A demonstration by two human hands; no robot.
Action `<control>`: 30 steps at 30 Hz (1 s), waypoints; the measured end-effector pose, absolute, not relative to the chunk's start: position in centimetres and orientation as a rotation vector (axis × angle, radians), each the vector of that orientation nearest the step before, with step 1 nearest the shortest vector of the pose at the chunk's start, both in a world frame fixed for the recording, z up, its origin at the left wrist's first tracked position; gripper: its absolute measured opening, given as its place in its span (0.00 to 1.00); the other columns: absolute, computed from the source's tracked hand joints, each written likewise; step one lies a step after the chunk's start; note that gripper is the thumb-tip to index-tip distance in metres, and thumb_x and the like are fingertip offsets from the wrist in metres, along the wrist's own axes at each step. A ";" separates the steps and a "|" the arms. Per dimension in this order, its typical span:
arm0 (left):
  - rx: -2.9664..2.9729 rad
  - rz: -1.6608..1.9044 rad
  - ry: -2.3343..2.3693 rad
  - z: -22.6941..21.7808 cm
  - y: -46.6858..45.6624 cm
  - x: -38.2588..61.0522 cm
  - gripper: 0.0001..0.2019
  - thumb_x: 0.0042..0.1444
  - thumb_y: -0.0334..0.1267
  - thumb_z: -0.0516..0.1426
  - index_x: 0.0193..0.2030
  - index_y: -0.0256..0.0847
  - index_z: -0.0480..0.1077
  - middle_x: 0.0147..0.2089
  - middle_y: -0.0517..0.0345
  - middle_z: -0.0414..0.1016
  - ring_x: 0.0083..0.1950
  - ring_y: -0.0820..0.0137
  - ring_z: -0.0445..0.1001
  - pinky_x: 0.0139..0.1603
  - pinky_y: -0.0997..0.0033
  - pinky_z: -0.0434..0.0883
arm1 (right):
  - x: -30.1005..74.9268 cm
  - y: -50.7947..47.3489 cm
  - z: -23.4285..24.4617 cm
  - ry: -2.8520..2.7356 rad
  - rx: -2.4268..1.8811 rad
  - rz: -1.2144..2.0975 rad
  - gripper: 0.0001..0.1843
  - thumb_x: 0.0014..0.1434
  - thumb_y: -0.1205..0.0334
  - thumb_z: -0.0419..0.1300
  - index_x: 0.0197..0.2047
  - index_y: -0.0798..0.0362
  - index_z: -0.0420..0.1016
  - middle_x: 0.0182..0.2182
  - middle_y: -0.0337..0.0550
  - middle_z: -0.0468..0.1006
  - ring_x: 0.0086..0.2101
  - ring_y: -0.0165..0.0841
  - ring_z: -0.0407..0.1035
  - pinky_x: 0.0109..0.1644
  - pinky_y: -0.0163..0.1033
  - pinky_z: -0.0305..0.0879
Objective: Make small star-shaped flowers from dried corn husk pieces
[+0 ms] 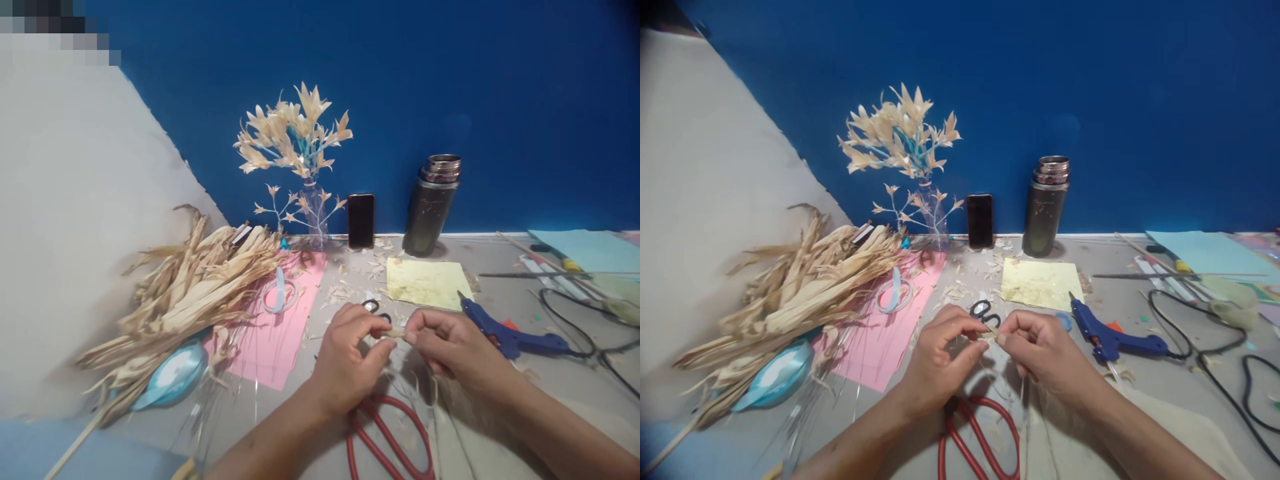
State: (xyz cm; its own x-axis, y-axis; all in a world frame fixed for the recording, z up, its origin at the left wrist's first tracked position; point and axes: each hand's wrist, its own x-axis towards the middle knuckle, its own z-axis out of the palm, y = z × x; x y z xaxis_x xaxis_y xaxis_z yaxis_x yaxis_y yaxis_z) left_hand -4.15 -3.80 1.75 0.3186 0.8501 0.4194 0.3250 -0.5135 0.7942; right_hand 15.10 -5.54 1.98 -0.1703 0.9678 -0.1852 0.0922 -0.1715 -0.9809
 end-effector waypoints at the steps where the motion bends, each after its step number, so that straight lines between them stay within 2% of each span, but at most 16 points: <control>1: 1.975 1.123 1.025 1.7 -3.9 -4.0 0.03 0.55 0.32 0.62 0.35 0.39 0.78 0.33 0.55 0.75 0.40 0.65 0.73 0.45 0.65 0.67 | 15.0 -5.6 1.9 -1.300 -1.311 1.459 0.13 0.57 0.53 0.63 0.28 0.52 0.72 0.13 0.28 0.61 0.17 0.23 0.50 0.23 0.34 0.43; 4: 1.730 1.067 1.050 1.8 -3.9 -3.7 0.04 0.56 0.32 0.61 0.30 0.39 0.77 0.31 0.56 0.76 0.37 0.67 0.72 0.41 0.67 0.67 | 14.7 -5.7 1.9 -1.279 -1.312 1.489 0.12 0.57 0.53 0.63 0.29 0.52 0.72 0.13 0.28 0.62 0.17 0.23 0.51 0.23 0.33 0.43; 7: 1.308 0.996 0.999 1.8 -3.6 -3.6 0.04 0.52 0.35 0.65 0.30 0.38 0.77 0.28 0.57 0.76 0.31 0.71 0.71 0.36 0.70 0.66 | 14.4 -5.7 1.9 -1.262 -1.319 1.505 0.12 0.56 0.53 0.65 0.30 0.53 0.74 0.14 0.29 0.62 0.17 0.23 0.52 0.22 0.33 0.42; 11: 1.013 0.962 0.894 1.4 -3.2 -3.7 0.06 0.48 0.37 0.67 0.30 0.37 0.77 0.27 0.57 0.77 0.28 0.74 0.70 0.35 0.72 0.66 | 14.3 -5.7 1.5 -1.171 -1.279 1.596 0.13 0.55 0.53 0.67 0.38 0.54 0.76 0.15 0.27 0.63 0.17 0.23 0.53 0.22 0.32 0.42; 13: 1.012 0.978 0.898 1.3 -3.2 -3.7 0.06 0.47 0.37 0.68 0.29 0.37 0.78 0.27 0.57 0.78 0.29 0.74 0.71 0.35 0.73 0.66 | 14.3 -5.7 1.3 -1.157 -1.263 1.649 0.14 0.56 0.52 0.67 0.38 0.54 0.77 0.15 0.28 0.63 0.17 0.22 0.52 0.22 0.31 0.42; 18: 0.984 1.004 0.881 1.4 -3.4 -3.7 0.09 0.46 0.36 0.68 0.36 0.37 0.80 0.31 0.55 0.79 0.29 0.73 0.71 0.35 0.72 0.66 | 14.0 -5.7 1.5 -1.190 -1.296 1.490 0.19 0.51 0.46 0.69 0.26 0.54 0.74 0.15 0.30 0.63 0.17 0.24 0.55 0.22 0.32 0.46; 23: 1.070 0.970 0.875 1.6 -3.7 -3.8 0.13 0.45 0.40 0.69 0.39 0.39 0.81 0.34 0.52 0.78 0.34 0.70 0.72 0.36 0.71 0.67 | 13.8 -6.0 1.8 -1.270 -1.296 1.319 0.17 0.52 0.47 0.69 0.26 0.53 0.75 0.16 0.33 0.67 0.19 0.27 0.58 0.23 0.34 0.50; 30: 1.340 1.077 0.863 1.3 -3.9 -3.4 0.04 0.50 0.37 0.68 0.33 0.42 0.83 0.34 0.54 0.76 0.38 0.67 0.72 0.41 0.67 0.67 | 13.6 -6.0 1.9 -1.318 -1.284 1.325 0.14 0.53 0.52 0.65 0.25 0.52 0.71 0.16 0.32 0.66 0.19 0.26 0.58 0.24 0.34 0.50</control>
